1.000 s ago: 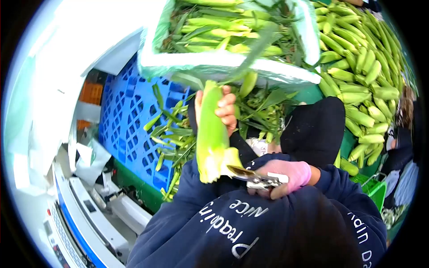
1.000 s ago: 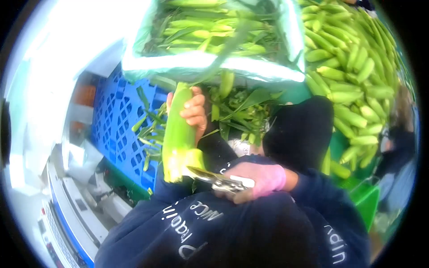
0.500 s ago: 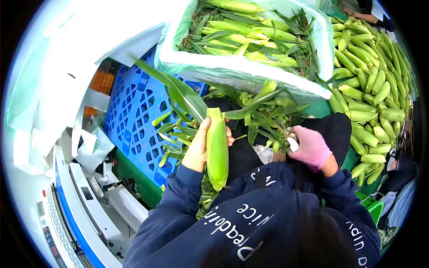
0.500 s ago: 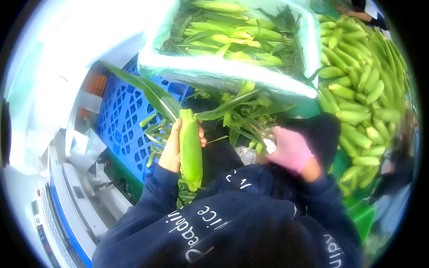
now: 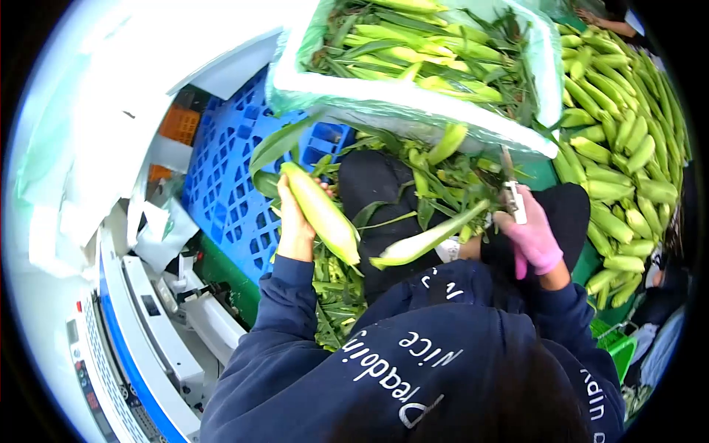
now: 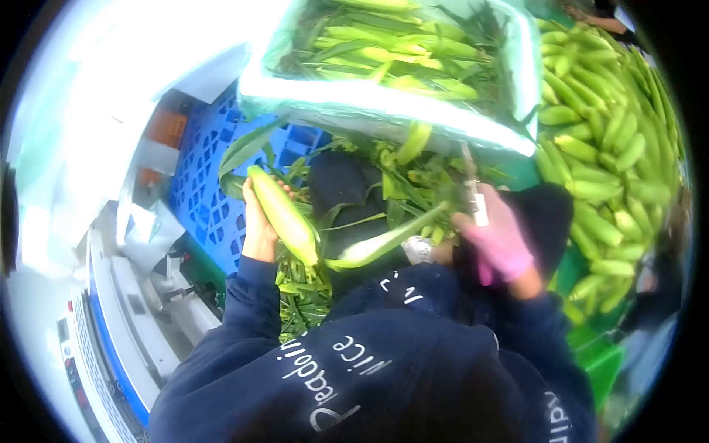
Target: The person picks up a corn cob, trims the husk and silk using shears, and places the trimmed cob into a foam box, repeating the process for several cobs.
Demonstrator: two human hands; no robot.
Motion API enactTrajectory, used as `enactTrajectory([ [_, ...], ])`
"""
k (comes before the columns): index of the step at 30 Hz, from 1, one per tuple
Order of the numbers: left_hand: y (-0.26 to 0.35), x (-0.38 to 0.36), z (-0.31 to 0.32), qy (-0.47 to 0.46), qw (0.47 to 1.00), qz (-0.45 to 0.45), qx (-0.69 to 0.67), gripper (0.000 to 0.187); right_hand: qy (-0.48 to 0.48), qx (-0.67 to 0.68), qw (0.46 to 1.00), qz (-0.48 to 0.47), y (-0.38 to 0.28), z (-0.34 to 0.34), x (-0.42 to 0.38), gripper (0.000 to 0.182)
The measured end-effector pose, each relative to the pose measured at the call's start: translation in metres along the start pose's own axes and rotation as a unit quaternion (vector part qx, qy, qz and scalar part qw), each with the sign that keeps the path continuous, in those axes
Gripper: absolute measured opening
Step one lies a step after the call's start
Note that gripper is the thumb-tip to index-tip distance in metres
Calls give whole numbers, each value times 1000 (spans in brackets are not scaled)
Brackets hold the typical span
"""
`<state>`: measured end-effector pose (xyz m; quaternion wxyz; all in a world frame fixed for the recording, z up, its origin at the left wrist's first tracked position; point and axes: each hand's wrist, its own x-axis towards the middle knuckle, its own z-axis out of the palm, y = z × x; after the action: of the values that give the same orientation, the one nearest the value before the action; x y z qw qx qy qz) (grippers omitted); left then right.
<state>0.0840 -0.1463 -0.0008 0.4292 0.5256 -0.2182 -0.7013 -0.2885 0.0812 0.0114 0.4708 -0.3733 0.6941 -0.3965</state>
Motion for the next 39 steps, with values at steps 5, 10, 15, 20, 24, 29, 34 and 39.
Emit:
enactTrajectory([
  [5,-5,-4,23,-78,996,-2,-52,66,157,-212,949,-176,-12,22,10,62],
  [10,-71,-53,148,-100,995,-2,4,51,21,45,991,-121,-54,75,3,76],
  [15,-115,-58,172,-224,935,-124,-245,35,-37,529,847,-29,11,67,20,54],
  [20,-45,-41,137,-307,933,-135,133,32,54,745,665,-15,66,-6,-18,54],
  [24,67,-6,112,-393,467,108,785,58,318,568,756,-69,91,-169,-17,49],
  [29,111,21,274,-306,538,174,766,42,486,597,618,-159,151,-311,-15,47],
  [34,-32,176,421,-381,520,433,630,34,189,689,679,-169,103,-195,10,29],
  [39,-163,303,448,-352,336,499,717,36,91,715,685,105,100,-68,-61,51],
])
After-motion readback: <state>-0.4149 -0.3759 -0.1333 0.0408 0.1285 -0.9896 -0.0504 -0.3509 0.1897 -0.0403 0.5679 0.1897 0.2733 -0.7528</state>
